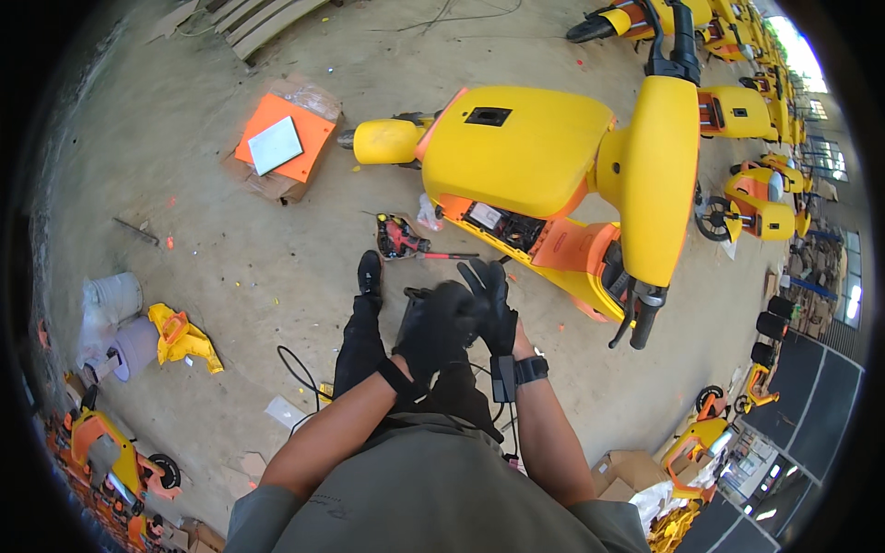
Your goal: The person works on the front panel and handlebars of a yellow scooter using a power drill and a screwdriver. They remove and replace screws in the front housing and handle region while seated in front of the vehicle.
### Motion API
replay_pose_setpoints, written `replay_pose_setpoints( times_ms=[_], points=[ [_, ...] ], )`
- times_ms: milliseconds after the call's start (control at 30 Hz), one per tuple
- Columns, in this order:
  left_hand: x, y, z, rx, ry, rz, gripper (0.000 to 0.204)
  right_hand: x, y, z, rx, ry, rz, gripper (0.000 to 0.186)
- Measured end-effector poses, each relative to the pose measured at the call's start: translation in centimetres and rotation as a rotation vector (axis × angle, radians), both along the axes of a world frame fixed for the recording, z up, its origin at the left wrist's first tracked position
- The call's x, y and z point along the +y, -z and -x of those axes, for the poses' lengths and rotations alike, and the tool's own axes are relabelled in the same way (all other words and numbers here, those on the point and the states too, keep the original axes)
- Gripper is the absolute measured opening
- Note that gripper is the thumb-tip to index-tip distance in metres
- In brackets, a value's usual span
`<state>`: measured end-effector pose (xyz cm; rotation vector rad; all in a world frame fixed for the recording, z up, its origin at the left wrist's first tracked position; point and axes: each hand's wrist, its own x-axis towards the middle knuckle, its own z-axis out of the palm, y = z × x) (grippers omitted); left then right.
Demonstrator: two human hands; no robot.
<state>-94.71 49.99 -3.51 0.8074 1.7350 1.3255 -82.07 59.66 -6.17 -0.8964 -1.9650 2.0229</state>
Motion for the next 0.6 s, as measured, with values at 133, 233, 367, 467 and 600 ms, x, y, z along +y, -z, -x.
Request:
replay_pose_setpoints(
  times_ms=[133, 233, 367, 467, 600],
  points=[
    [0.5, -0.7, -1.1, -0.048, 0.145, -0.016, 0.02, -1.5, 3.3, -1.2, -0.224, -0.163, -0.033, 0.055],
    [0.3, 0.8, -1.5, 0.288, 0.362, 0.003, 0.018, -2.5, 4.8, -2.4, -0.344, -0.28, -0.094, 0.052],
    [-0.8, 3.5, -1.9, 0.283, 0.476, 0.105, 0.028, -3.8, 6.0, -4.5, -0.431, -0.328, -0.077, 0.049],
    [-1.1, 4.4, -2.6, 0.279, 0.478, 0.135, 0.027, -5.0, 7.0, -6.0, -0.519, -0.334, -0.077, 0.045],
    [-1.4, 5.0, -2.5, 0.201, 0.606, 0.225, 0.028, -6.5, 8.4, -7.2, -0.667, -0.35, -0.101, 0.036]
  ],
)
